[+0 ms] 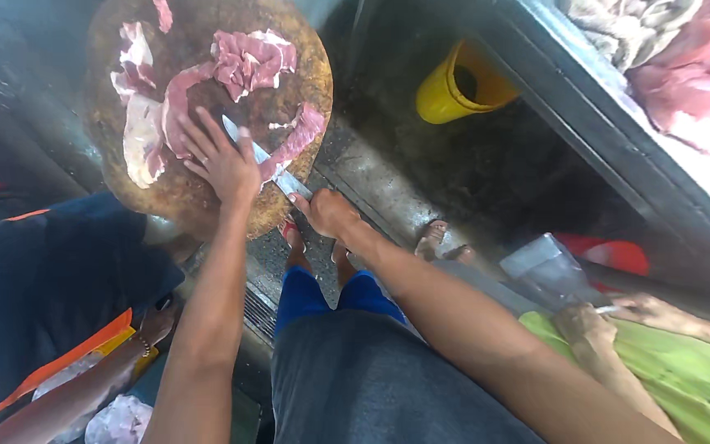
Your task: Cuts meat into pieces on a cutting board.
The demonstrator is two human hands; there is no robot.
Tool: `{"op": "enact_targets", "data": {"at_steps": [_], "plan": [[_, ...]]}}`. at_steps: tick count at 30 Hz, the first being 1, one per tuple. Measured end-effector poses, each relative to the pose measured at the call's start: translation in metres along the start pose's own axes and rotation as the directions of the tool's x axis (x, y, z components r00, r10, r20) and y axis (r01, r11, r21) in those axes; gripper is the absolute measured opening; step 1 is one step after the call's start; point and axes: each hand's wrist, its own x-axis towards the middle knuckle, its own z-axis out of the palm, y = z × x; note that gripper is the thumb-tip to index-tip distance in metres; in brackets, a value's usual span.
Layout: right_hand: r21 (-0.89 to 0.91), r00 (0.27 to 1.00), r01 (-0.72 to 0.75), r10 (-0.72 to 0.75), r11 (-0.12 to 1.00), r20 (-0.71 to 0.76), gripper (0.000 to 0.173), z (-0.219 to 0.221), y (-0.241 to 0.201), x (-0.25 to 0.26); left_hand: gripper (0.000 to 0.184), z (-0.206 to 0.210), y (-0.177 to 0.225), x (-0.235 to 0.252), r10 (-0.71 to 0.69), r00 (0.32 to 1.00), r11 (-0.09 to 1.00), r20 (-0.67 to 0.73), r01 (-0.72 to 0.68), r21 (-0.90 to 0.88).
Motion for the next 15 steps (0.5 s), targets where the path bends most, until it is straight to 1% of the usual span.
{"op": "enact_targets", "data": {"at_steps": [1, 2, 4, 5, 7, 10, 12, 13, 15], "plan": [[0.006, 1.0, -0.015, 0.015, 1.0, 0.007, 0.082, 0.0, 0.001, -0.002, 0.086, 0.006, 0.001, -0.003, 0.033, 0.998, 0.996, 0.06, -0.038, 0.076], [0.026, 1.0, -0.025, 0.025, 0.999, 0.004, 0.081, 0.005, 0.006, -0.006, 0.089, 0.012, 0.0, -0.005, 0.057, 0.994, 0.988, 0.089, -0.068, 0.135], [0.053, 1.0, -0.026, 0.026, 0.998, -0.006, 0.08, 0.021, 0.024, -0.012, 0.092, 0.017, 0.0, -0.005, 0.083, 0.99, 0.977, 0.111, -0.103, 0.185], [0.039, 0.999, -0.033, 0.033, 0.999, 0.007, 0.08, 0.028, 0.031, -0.012, 0.091, 0.017, -0.001, -0.004, 0.088, 0.99, 0.975, 0.113, -0.109, 0.192], [0.019, 0.999, -0.038, 0.038, 0.999, 0.029, 0.079, 0.031, 0.027, -0.013, 0.089, 0.016, -0.002, -0.001, 0.088, 0.99, 0.976, 0.106, -0.108, 0.19], [-0.001, 0.999, -0.025, 0.025, 1.0, 0.027, 0.08, 0.018, -0.005, -0.007, 0.087, 0.016, -0.001, 0.002, 0.07, 0.992, 0.981, 0.106, -0.088, 0.176], [-0.045, 0.999, -0.011, 0.012, 0.999, 0.03, 0.081, 0.017, -0.018, -0.002, 0.087, 0.017, -0.003, -0.001, 0.066, 0.994, 0.983, 0.088, -0.08, 0.166], [-0.046, 1.0, -0.001, 0.002, 0.999, 0.023, 0.081, 0.02, -0.016, -0.002, 0.088, 0.017, -0.003, -0.001, 0.069, 0.994, 0.983, 0.081, -0.082, 0.165], [-0.03, 1.0, 0.008, -0.008, 1.0, 0.003, 0.08, 0.033, 0.004, -0.009, 0.091, 0.017, -0.003, 0.0, 0.089, 0.994, 0.981, 0.07, -0.099, 0.167]]}}
